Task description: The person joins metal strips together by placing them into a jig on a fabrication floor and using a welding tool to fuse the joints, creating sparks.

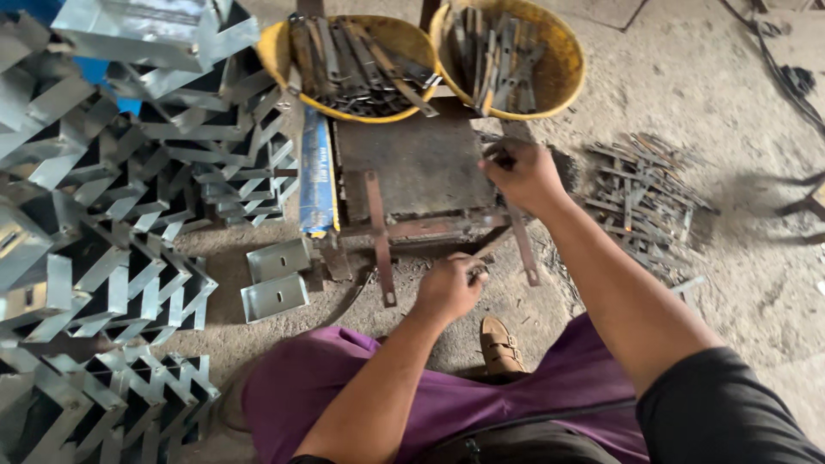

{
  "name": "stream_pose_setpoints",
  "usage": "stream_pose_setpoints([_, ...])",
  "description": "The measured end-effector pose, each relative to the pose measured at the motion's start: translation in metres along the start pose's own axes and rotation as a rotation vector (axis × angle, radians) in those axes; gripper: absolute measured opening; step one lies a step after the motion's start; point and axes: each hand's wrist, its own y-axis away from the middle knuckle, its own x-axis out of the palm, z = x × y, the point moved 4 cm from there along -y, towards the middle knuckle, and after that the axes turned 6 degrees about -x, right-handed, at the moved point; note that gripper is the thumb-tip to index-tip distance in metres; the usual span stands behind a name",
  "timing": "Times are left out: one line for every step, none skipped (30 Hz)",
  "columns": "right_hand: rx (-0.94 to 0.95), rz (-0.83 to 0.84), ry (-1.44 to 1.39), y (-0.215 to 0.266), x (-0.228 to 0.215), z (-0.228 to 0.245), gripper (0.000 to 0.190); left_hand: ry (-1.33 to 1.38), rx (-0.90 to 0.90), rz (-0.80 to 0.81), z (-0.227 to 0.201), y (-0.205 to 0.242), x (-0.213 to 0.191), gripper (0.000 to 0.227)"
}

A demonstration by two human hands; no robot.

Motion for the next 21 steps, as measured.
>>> stream_pose_setpoints([-0.007, -0.011, -0.006, -0.015, 0.01, 0.005, 0.029, -0.001, 0.049, -0.019, -0.002, -0.001, -0.001, 0.035])
stream_pose_setpoints([-0.015, -0.023, -0.013, -0.031, 0.021, 0.01, 0.03, -0.002, 0.098, -0.038, -0.004, -0.001, 0.0, 0.036])
stream_pose_setpoints([-0.022, -0.036, -0.02, -0.047, 0.031, 0.015, 0.031, 0.006, 0.084, -0.016, -0.001, -0.002, 0.003, 0.037])
stream_pose_setpoints([-0.063, -0.042, -0.024, -0.063, 0.04, 0.02, 0.032, 0.013, 0.069, 0.005, 0.002, -0.004, 0.006, 0.038])
stream_pose_setpoints([-0.105, -0.052, -0.027, -0.08, 0.046, 0.026, 0.032, 0.02, 0.059, 0.025, 0.005, -0.007, 0.01, 0.038])
stream_pose_setpoints([-0.147, -0.062, -0.03, -0.097, 0.052, 0.03, 0.033, 0.044, 0.161, -0.068, 0.003, -0.007, 0.01, 0.034])
stream_pose_setpoints([-0.146, -0.088, 0.062, -0.112, 0.056, 0.031, 0.034, 0.068, 0.261, -0.159, 0.003, -0.007, 0.009, 0.03])
stream_pose_setpoints([-0.145, -0.114, 0.154, -0.128, 0.059, 0.03, 0.034, 0.091, 0.361, -0.251, 0.001, -0.007, 0.006, 0.026])
stream_pose_setpoints([-0.143, -0.14, 0.246, -0.144, 0.063, 0.028, 0.035, 0.098, 0.311, -0.189, 0.002, -0.011, 0.009, 0.029])
stream_pose_setpoints([-0.139, -0.15, 0.256, -0.161, 0.066, 0.023, 0.037, 0.104, 0.262, -0.126, 0.002, -0.012, 0.011, 0.031])
stream_pose_setpoints([-0.135, -0.159, 0.266, -0.175, 0.069, 0.017, 0.039, 0.111, 0.211, -0.064, 0.002, -0.012, 0.013, 0.034])
stream_pose_setpoints([-0.131, -0.168, 0.276, -0.186, 0.072, 0.009, 0.041, 0.127, 0.25, -0.098, 0.0, -0.011, 0.009, 0.031])
stream_pose_setpoints([-0.104, -0.153, 0.3, -0.195, 0.075, 0.001, 0.044, 0.141, 0.288, -0.133, -0.003, -0.01, 0.006, 0.028])
stream_pose_setpoints([-0.078, -0.139, 0.324, -0.203, 0.077, -0.006, 0.047, 0.156, 0.327, -0.168, -0.005, -0.008, 0.002, 0.026])
stream_pose_setpoints([-0.053, -0.124, 0.348, -0.209, 0.081, -0.011, 0.049, 0.144, 0.339, -0.173, -0.006, -0.008, -0.001, 0.026])
stream_pose_setpoints([-0.041, -0.082, 0.362, -0.214, 0.086, -0.013, 0.052, 0.132, 0.351, -0.179, -0.007, -0.007, -0.004, 0.026])
stream_pose_setpoints([-0.029, -0.039, 0.376, -0.217, 0.089, -0.015, 0.055, 0.119, 0.362, -0.183, -0.008, -0.007, -0.008, 0.027])
stream_pose_setpoints([-0.017, 0.004, 0.39, -0.22, 0.093, -0.016, 0.058, 0.098, 0.308, -0.107, -0.007, -0.008, -0.009, 0.027])
stream_pose_setpoints([0.0, 0.029, 0.416, -0.223, 0.096, -0.016, 0.053, 0.077, 0.255, -0.029, -0.007, -0.008, -0.008, 0.027])
stream_pose_setpoints([0.016, 0.054, 0.441, -0.226, 0.099, -0.017, 0.048, 0.056, 0.202, 0.049, -0.007, -0.009, -0.007, 0.027])
stream_pose_setpoints([0.037, 0.079, 0.466, -0.227, 0.101, -0.019, 0.043, 0.054, 0.198, 0.052, -0.007, -0.009, -0.01, 0.029])
